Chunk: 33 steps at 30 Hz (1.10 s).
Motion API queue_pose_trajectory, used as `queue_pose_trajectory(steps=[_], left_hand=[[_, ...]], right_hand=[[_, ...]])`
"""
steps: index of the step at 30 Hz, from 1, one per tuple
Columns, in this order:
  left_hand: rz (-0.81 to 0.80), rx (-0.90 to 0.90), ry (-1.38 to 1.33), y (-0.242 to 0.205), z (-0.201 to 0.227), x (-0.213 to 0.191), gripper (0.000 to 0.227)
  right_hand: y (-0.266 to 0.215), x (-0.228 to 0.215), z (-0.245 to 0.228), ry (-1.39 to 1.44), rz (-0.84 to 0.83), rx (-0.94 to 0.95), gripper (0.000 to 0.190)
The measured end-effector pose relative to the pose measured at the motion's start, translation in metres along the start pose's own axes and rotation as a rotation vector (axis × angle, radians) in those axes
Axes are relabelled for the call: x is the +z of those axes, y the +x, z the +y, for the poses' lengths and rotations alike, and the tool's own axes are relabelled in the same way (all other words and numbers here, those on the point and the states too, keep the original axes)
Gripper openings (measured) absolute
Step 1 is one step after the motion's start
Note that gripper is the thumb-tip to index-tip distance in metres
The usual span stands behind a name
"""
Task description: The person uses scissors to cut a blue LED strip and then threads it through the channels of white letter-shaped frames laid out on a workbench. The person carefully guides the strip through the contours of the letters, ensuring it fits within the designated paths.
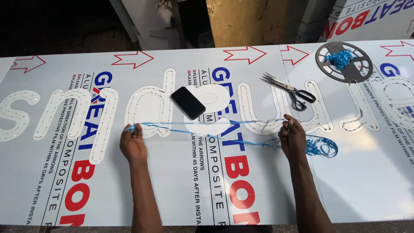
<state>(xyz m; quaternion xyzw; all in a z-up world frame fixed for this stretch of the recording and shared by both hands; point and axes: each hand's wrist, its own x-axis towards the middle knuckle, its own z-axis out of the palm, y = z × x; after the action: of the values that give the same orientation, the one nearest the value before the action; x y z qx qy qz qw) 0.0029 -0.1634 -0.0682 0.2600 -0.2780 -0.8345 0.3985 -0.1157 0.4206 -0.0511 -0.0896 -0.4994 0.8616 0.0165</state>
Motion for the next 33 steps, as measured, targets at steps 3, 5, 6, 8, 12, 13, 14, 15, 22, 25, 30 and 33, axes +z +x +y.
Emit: queue_pose_trajectory(steps=[3, 5, 6, 8, 12, 13, 14, 15, 22, 25, 30, 33], left_hand=[[0.180, 0.053, -0.123, 0.016, 0.020, -0.014, 0.014], [0.168, 0.089, -0.050, 0.007, 0.032, -0.009, 0.019], [0.151, 0.126, 0.018, 0.004, 0.038, -0.004, 0.024], [-0.138, 0.162, 0.596, -0.011, 0.044, 0.003, 0.033], [-0.911, -0.084, 1.570, -0.069, 0.074, 0.031, 0.078], [-0.906, -0.080, 1.569, -0.072, 0.076, 0.034, 0.078], [-0.947, -0.178, 1.686, -0.075, 0.077, 0.037, 0.086], [-0.983, -0.281, 1.803, -0.078, 0.078, 0.041, 0.096], [-1.366, -0.033, 1.378, -0.145, 0.026, 0.098, 0.076], [-1.271, 0.135, 1.174, -0.185, -0.046, 0.095, 0.047], [-1.322, 0.424, 1.359, -0.235, -0.124, 0.086, 0.036], [-1.269, 0.511, 1.377, -0.234, -0.148, 0.074, 0.016]], right_hand=[[-0.008, 0.011, 0.000, -0.024, 0.035, 0.003, 0.026], [-0.010, 0.008, 0.002, -0.058, 0.054, -0.003, 0.027], [-0.009, 0.009, 0.002, -0.089, 0.070, -0.016, 0.027], [-0.006, 0.005, 0.008, -0.199, 0.043, -0.040, 0.027], [-0.013, 0.004, -0.003, -0.642, -0.039, -0.138, 0.027], [-0.009, -0.004, -0.002, -0.641, -0.044, -0.140, 0.027], [-0.004, -0.011, -0.001, -0.813, -0.089, -0.163, 0.029], [0.002, -0.019, 0.000, -0.984, -0.134, -0.186, 0.031], [-0.042, 0.045, -0.029, -1.586, -0.258, -0.405, 0.081], [-0.059, 0.080, -0.012, -1.541, -0.431, -0.537, 0.069], [-0.058, 0.110, 0.025, -1.561, -0.893, -0.390, 0.058], [-0.052, 0.113, 0.031, -1.583, -0.918, -0.456, 0.048]])
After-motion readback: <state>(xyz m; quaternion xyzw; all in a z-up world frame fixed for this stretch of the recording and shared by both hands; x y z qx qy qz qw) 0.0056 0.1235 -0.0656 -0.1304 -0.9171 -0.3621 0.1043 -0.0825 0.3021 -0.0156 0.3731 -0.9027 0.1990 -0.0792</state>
